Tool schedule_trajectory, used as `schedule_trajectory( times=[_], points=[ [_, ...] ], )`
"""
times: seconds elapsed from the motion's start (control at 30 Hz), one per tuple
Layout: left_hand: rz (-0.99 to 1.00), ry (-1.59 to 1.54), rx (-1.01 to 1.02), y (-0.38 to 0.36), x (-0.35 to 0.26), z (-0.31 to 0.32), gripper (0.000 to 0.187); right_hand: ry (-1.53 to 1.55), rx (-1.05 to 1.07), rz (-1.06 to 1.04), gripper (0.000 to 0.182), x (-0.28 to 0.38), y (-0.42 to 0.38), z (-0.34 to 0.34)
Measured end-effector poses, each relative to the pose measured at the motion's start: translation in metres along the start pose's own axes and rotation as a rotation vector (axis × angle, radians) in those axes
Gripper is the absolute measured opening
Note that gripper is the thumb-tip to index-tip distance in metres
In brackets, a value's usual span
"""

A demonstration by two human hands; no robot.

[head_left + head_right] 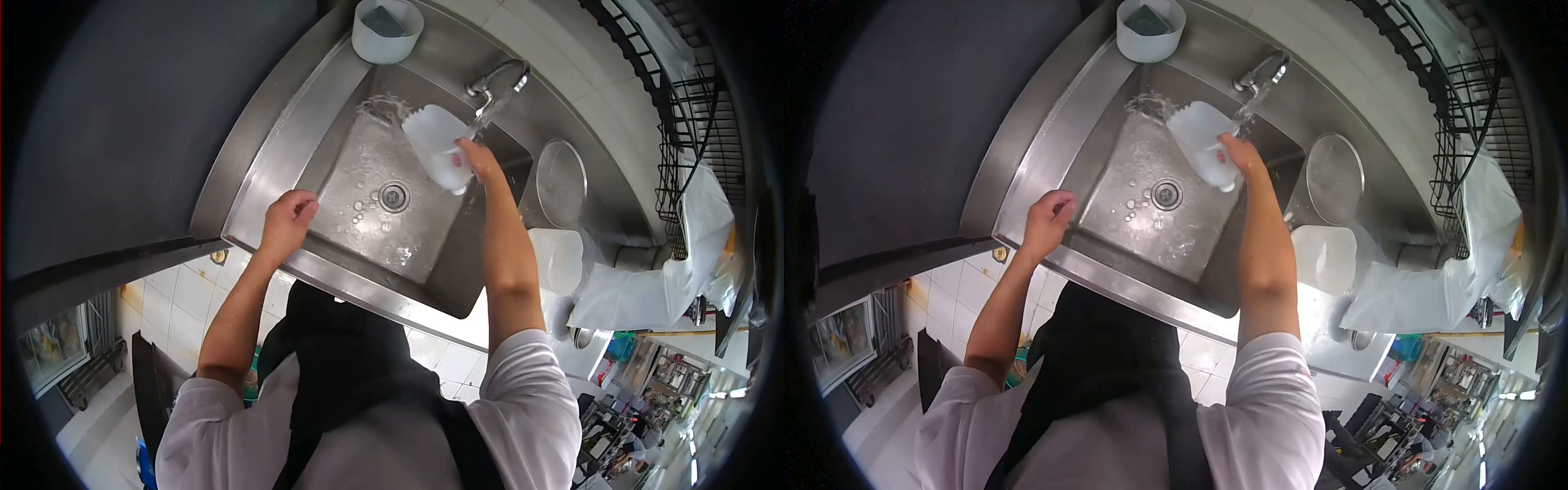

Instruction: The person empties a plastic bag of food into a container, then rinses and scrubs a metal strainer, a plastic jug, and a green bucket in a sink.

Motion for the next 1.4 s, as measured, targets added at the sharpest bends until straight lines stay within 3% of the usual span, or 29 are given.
schedule_trajectory(
  times=[0.07, 0.17, 0.27, 0.3, 0.4, 0.43, 0.57, 0.67, 0.77, 0.83, 0.93, 1.03, 1.07, 1.13, 1.17, 1.23, 1.3, 1.33, 1.4],
  points=[
    [0.030, 0.018, 0.011, 0.006, -0.002, 0.002, 0.016, 0.210, -0.124, 0.095, 0.040, -0.011, -0.009, 0.001],
    [0.016, 0.016, 0.059, 0.010, -0.004, 0.011, 0.018, -0.189, 0.016, 0.004, 0.040, -0.008, -0.021, 0.009],
    [0.006, 0.023, 0.106, 0.018, -0.011, 0.014, 0.021, 0.010, -0.095, 0.083, 0.046, -0.005, -0.026, 0.010],
    [0.019, 0.028, 0.110, 0.020, -0.009, 0.016, 0.021, -0.101, -0.146, 0.096, 0.045, -0.004, -0.030, 0.011],
    [0.038, 0.030, 0.140, 0.028, -0.017, 0.018, 0.022, 0.030, -0.195, 0.119, 0.041, -0.045, -0.004, 0.009],
    [0.036, 0.029, 0.152, 0.026, -0.019, 0.018, 0.023, 0.201, -0.125, 0.173, 0.036, -0.058, -0.001, 0.015],
    [0.072, 0.006, 0.173, 0.021, -0.017, 0.012, 0.022, 0.307, -0.106, 0.275, 0.029, -0.056, -0.038, 0.017],
    [0.079, 0.075, 0.191, 0.015, -0.009, 0.002, 0.022, 0.482, -0.164, 0.214, 0.030, -0.060, -0.053, 0.021],
    [0.074, 0.238, 0.235, 0.007, -0.004, -0.006, 0.023, 0.456, -0.109, 0.128, 0.029, -0.062, -0.057, 0.024],
    [0.059, 0.307, 0.240, -0.002, -0.014, -0.010, 0.023, 0.474, -0.179, 0.155, 0.030, -0.069, -0.054, 0.020],
    [0.249, 0.224, 0.143, -0.019, -0.050, -0.004, 0.025, 0.323, -0.136, 0.098, 0.032, -0.080, -0.054, 0.025],
    [0.055, 0.171, 0.176, -0.032, -0.069, -0.010, 0.024, 0.344, -0.156, 0.126, 0.036, -0.094, -0.048, 0.027],
    [0.092, 0.175, 0.122, -0.038, -0.086, -0.020, 0.023, 0.394, -0.184, 0.166, 0.037, -0.105, -0.046, 0.027],
    [0.110, 0.163, 0.030, -0.055, -0.138, -0.045, 0.020, 0.219, -0.109, 0.114, 0.039, -0.124, -0.043, 0.028],
    [0.246, 0.220, 0.007, -0.067, -0.176, -0.060, 0.018, 0.124, -0.060, 0.081, 0.040, -0.129, -0.042, 0.031],
    [0.317, 0.224, -0.051, -0.100, -0.234, -0.088, 0.019, 0.165, -0.081, 0.097, 0.044, -0.133, -0.044, 0.029],
    [0.464, 0.474, -0.121, -0.136, -0.293, -0.113, 0.017, 0.108, 0.009, 0.116, 0.051, -0.131, -0.048, 0.027],
    [0.519, 0.501, -0.075, -0.152, -0.308, -0.135, 0.021, -0.070, -0.018, -0.029, 0.053, -0.148, -0.032, 0.023],
    [0.531, 0.856, -0.011, -0.197, -0.336, -0.195, 0.026, -0.024, -0.004, -0.036, 0.054, -0.151, -0.033, 0.025]
  ],
)
Point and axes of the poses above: each hand's wrist, its own y-axis towards the middle knuckle, its own z-axis out of the palm, x = y × z, the point moved 4 cm from there along y, towards the middle knuckle, and after that the axes turned 4 degrees about -y, right-handed, at the moved point
